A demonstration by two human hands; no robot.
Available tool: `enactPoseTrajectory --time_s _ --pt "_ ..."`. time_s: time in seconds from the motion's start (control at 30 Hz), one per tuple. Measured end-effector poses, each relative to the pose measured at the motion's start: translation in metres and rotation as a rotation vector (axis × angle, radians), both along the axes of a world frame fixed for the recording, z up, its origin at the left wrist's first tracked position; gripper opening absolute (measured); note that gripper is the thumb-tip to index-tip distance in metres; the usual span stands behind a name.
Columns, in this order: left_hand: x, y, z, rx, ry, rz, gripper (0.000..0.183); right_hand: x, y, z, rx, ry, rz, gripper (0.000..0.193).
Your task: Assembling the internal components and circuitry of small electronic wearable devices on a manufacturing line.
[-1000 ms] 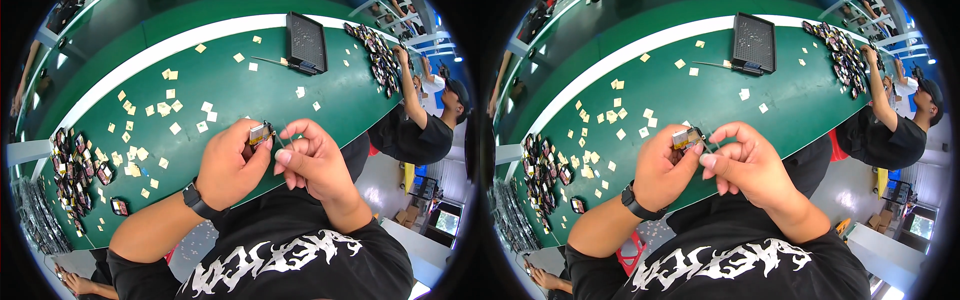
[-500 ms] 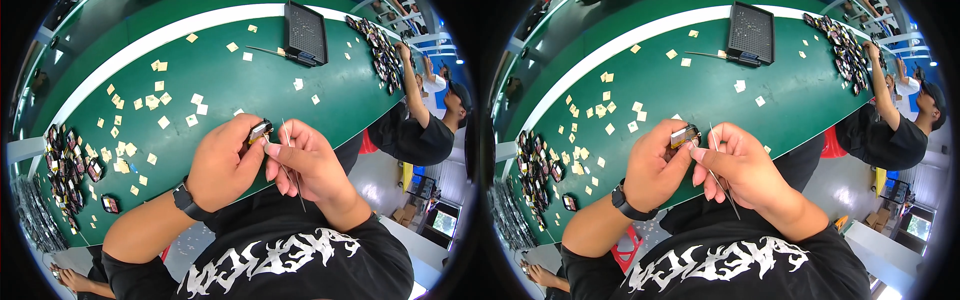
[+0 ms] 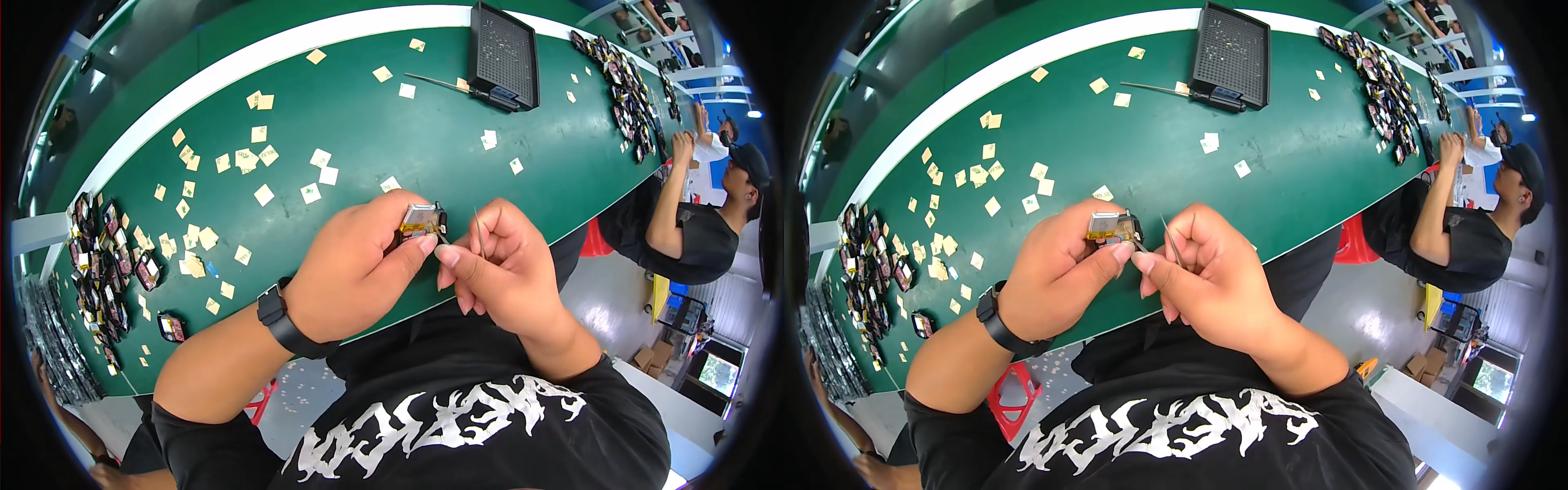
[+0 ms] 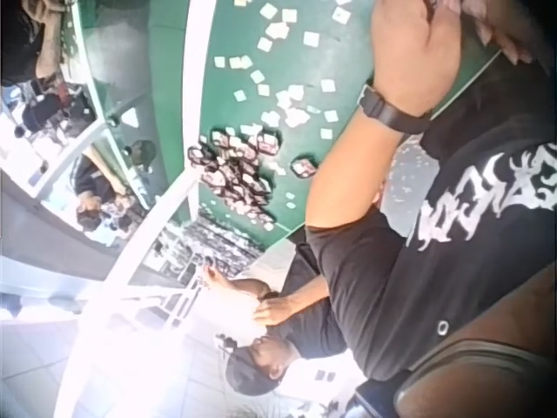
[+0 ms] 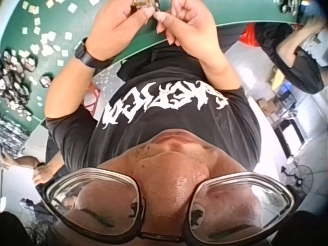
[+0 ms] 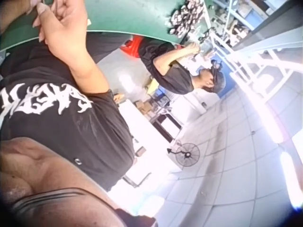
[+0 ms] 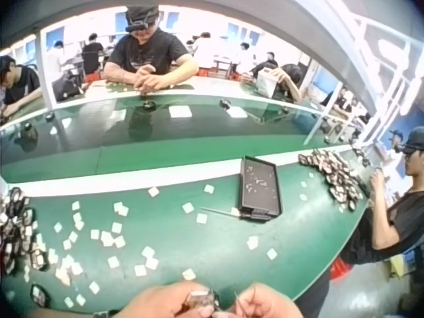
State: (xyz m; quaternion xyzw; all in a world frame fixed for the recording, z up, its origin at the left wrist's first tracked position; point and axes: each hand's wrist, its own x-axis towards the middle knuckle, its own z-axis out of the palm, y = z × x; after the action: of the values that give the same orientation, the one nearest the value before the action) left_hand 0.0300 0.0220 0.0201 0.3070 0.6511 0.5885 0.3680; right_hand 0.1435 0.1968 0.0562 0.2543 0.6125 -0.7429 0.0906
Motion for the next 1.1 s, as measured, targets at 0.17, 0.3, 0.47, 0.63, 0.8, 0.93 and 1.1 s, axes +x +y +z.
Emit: enactPoseTrajectory --time_s 0.17,0.3,0.47,0.63,0.8,0.93,1.1 --pt "-0.004 -0.001 0.002 -0.035 -0.14 -0.024 0.015 0.012 -0.001 -0.011 0.107 0.273 -0.023 0.029" --pt "-0.003 -0.001 0.004 -0.046 -0.17 -0.064 0.013 0.008 0.012 -0.015 0.076 0.424 -0.115 0.027" --pt "-0.005 -0.002 0.012 -0.039 -0.108 -0.136 0.017 -0.028 0.02 0.0 0.516 0.4 0.176 0.042" --pt "-0.004 0.0 0.003 0.055 -0.214 -0.112 0.019 -0.021 0.023 -0.012 0.46 0.446 0.09 0.018" --pt "-0.005 -0.002 0.003 0.058 -0.155 -0.109 0.019 -0.01 0.029 -0.011 0.633 0.545 0.225 0.019" --pt "-0.006 -0.002 0.005 0.03 -0.078 -0.126 0.02 -0.014 0.032 0.003 0.835 0.711 0.431 0.035" --pt "-0.002 -0.001 0.003 0.02 -0.071 -0.096 0.02 -0.011 0.029 0.006 0.964 0.643 0.458 0.034"
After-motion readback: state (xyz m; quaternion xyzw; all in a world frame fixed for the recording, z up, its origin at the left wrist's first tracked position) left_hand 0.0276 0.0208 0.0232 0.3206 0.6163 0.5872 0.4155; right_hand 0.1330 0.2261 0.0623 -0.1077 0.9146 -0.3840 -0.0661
